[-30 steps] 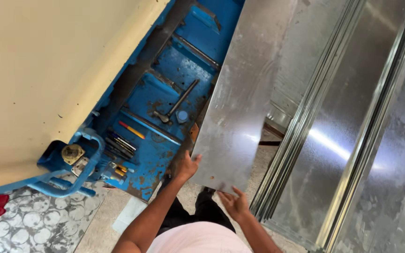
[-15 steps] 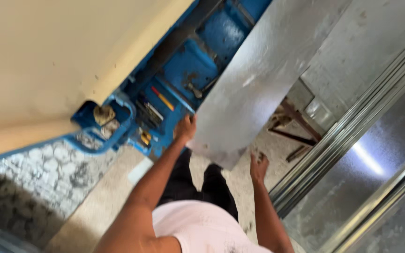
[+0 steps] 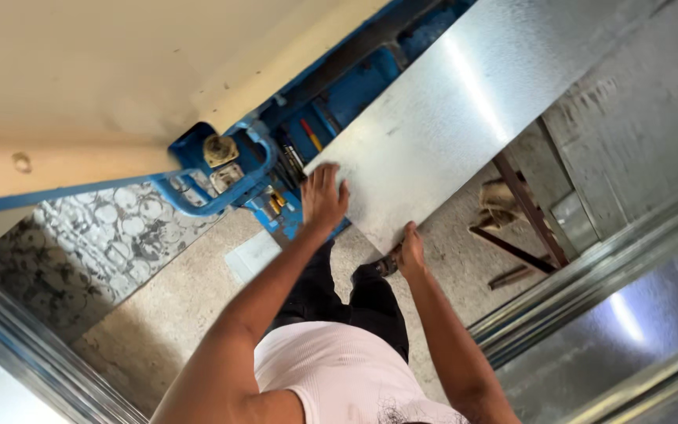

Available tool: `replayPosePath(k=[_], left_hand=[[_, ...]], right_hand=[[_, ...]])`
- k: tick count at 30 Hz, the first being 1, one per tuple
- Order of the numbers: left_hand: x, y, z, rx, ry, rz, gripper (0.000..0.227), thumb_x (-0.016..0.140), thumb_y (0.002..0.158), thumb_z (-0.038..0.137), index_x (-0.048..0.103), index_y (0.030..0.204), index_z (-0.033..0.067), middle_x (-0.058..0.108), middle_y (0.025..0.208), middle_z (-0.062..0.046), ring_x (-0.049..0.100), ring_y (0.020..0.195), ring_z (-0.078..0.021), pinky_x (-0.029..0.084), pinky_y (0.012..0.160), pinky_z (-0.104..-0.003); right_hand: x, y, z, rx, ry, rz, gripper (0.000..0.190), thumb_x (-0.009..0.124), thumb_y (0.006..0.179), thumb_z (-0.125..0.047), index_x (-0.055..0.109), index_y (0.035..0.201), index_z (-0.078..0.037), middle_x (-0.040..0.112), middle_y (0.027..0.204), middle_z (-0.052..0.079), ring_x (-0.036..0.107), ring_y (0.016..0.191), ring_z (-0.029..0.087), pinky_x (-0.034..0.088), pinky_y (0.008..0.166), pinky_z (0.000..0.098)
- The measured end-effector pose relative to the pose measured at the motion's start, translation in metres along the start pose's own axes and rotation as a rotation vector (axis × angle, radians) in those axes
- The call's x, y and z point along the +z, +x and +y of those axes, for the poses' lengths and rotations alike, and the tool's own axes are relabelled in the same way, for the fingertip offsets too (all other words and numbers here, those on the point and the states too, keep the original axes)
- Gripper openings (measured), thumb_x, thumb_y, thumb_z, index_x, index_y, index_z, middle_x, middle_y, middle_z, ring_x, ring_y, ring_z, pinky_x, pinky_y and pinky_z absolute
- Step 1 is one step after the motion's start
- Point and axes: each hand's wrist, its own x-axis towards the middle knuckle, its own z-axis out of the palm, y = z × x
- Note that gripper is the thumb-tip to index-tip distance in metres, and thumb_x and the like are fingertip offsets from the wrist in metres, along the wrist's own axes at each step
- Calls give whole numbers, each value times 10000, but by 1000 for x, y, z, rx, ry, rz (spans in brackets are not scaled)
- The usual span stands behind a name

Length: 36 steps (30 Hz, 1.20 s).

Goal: The person operates a manual metal bending machine to fold rectangular metal sheets. They repeatedly pick up a sheet, align it in the machine's jaws, pull down the handle to bend the metal, and then remove the finished piece to place it on a stack. The process is repeated for multiple sheets throughout the clip.

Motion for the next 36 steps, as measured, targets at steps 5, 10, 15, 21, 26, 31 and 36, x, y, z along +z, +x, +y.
replayPosePath(k=[5,10,15,21,26,31,36], left_hand=[[37,-65,-9,-525,-439,-66,483,548,1009,441,474,1287,54,566,1228,-246,629,1008,-432,520,811,-521],[135,-46,-44,-819,-615,-91,415,452,1068,439,523,1181,46,671,1026,-287,641,959,-534,489,782,-603],[187,0,-81,-866,-436,331,317,508,1032,310,650,1004,28,698,1038,-284,652,972,-513,511,819,-571],[163,81,-141,-924,-423,456,352,487,1057,349,687,1121,67,723,1037,-267,693,967,-482,548,811,-540],[168,73,-127,-909,-412,503,372,469,1087,393,660,1146,79,741,1002,-245,719,872,-456,575,701,-519],[171,16,-91,-851,-805,516,442,469,1053,413,575,1256,34,709,1011,-189,752,712,-280,614,486,-358],[167,16,-89,-842,-925,489,413,451,1089,374,610,1210,13,703,979,-227,702,608,-270,607,441,-364]], right_hand=[[53,30,-34,-27,14,-258,505,490,1075,-495,557,1090,6,666,827,154,684,634,241,613,563,417],[101,24,-109,-82,-1003,-455,421,457,987,-436,563,1215,-99,741,1016,98,772,729,271,625,621,432],[93,30,-151,-137,-1215,-517,424,524,1068,-389,717,1112,-13,779,920,160,757,715,211,643,631,346],[53,49,-154,-518,-1048,-555,303,555,1063,-226,722,1116,22,761,862,144,745,702,170,634,594,337],[59,67,-159,-737,-841,-362,221,575,1066,-151,744,1088,-10,760,850,101,727,678,128,607,567,277],[99,72,-135,-1108,-734,-159,91,665,1062,-118,688,1004,-51,732,841,54,629,663,108,506,584,267],[138,46,-88,-1499,-874,-81,215,673,1028,-226,579,1074,-38,562,980,140,544,881,280,461,762,430]])
